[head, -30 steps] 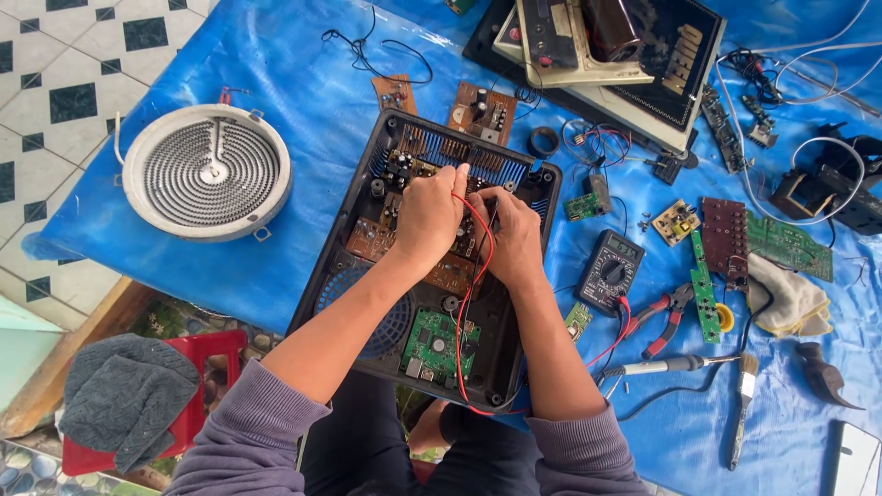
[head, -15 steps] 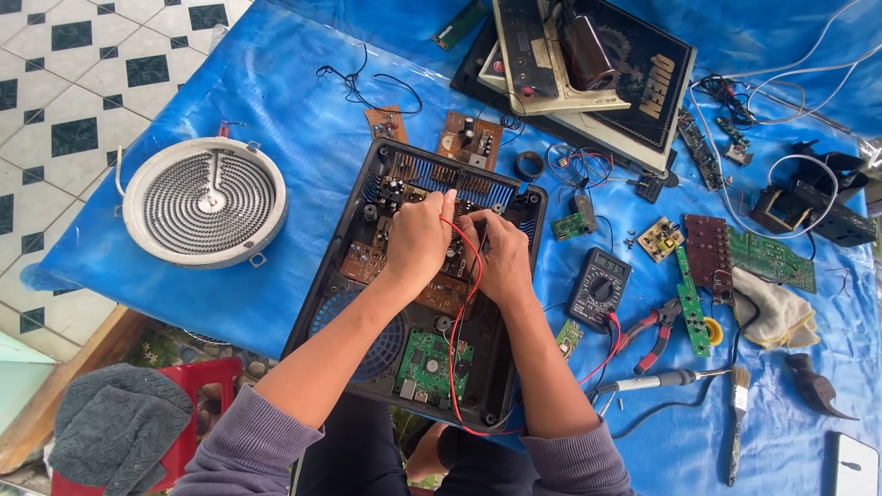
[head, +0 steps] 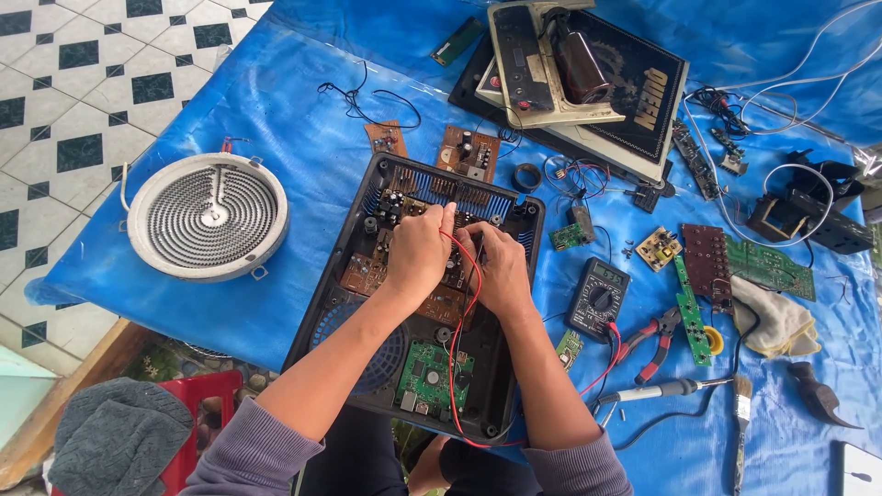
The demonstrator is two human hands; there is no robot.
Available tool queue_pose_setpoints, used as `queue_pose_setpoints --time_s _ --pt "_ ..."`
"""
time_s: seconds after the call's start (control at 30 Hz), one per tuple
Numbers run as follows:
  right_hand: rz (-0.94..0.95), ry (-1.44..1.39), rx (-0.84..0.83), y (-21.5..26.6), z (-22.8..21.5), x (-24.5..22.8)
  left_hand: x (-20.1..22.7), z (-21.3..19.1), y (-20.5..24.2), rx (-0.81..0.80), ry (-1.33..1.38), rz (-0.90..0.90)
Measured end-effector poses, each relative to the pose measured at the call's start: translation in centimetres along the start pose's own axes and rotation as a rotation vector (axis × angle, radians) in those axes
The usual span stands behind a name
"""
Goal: Testing and adjusting components on a circuit board using multimeter probes.
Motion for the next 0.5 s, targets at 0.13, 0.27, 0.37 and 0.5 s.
queue_pose_setpoints --time_s 0.13,0.27,0.37,0.5 --pt "-0.017 0.053 -0.013 0.19 0.24 0.11 -0.29 0.18 -0.2 -0.005 -0.007 -0.012" --pt "-0.03 0.069 -0.035 0.12 0.46 0.0 -0.16 0.04 -0.31 0.003 -0.017 -0.005" --pt "-0.023 0.068 -0.039 0.14 0.52 0.07 -0.3 0.14 -0.39 0.0 -0.018 -0.005" --pt "-0.013 0.078 -0.028 0.16 0.21 -0.27 -0.21 0.41 -0.49 -0.014 -0.016 -0.006"
Point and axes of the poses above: each hand's wrist, its own y-axis away from the middle knuckle, its own z-axis out of the palm, x = y × z, the point moved 10 cm from there along -y, towards the middle knuckle, and after that the axes turned 12 degrees about -x, right-handed, at the moved point
